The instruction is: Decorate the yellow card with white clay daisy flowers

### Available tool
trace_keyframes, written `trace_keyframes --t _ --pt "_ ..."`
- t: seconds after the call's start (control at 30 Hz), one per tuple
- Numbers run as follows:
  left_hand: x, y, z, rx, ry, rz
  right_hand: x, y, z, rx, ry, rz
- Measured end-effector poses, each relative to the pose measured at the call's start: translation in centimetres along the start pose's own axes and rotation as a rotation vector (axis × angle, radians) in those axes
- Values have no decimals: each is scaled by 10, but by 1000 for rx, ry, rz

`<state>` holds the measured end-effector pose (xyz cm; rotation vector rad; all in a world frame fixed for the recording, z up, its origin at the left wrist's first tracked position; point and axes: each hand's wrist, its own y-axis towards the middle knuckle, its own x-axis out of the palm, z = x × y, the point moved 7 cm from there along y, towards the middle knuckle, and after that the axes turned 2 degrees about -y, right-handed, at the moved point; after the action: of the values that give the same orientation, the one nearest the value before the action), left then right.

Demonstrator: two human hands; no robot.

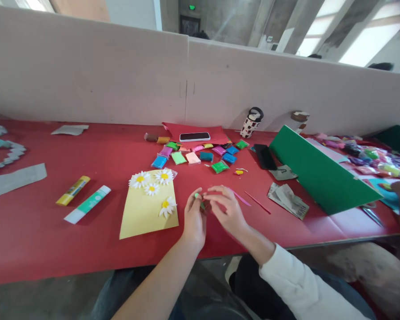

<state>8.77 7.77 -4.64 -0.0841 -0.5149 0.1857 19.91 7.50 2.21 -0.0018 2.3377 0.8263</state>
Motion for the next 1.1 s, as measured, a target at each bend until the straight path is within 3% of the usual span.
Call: trace_keyframes --t 0.07,0.13,0.2,0.27,0.33,0.47,0.7,0.9,1.1 --pt "-4 1 7 104 169 9 3 25 13 92 7 13" --pt "-5 -1 12 146 268 -14 27 54 30 201 -82 -156" --pt "3 -8 22 271 550 -120 56 82 42 221 -97 -280" --pt "16 -18 27 449 971 -287 86 104 52 231 -114 -371" --pt "22 -25 20 579 1315 -423 115 118 60 250 -130 -465" --pt "12 -22 3 609 1496 -496 155 129 68 268 -137 -619" --pt "2 -13 -7 584 1633 -498 165 129 75 314 -141 -723" --pt "5 -12 -5 565 1682 -583 167 128 72 300 -95 -784" --pt "6 -12 -4 500 1728 -579 168 127 66 359 -93 -872"
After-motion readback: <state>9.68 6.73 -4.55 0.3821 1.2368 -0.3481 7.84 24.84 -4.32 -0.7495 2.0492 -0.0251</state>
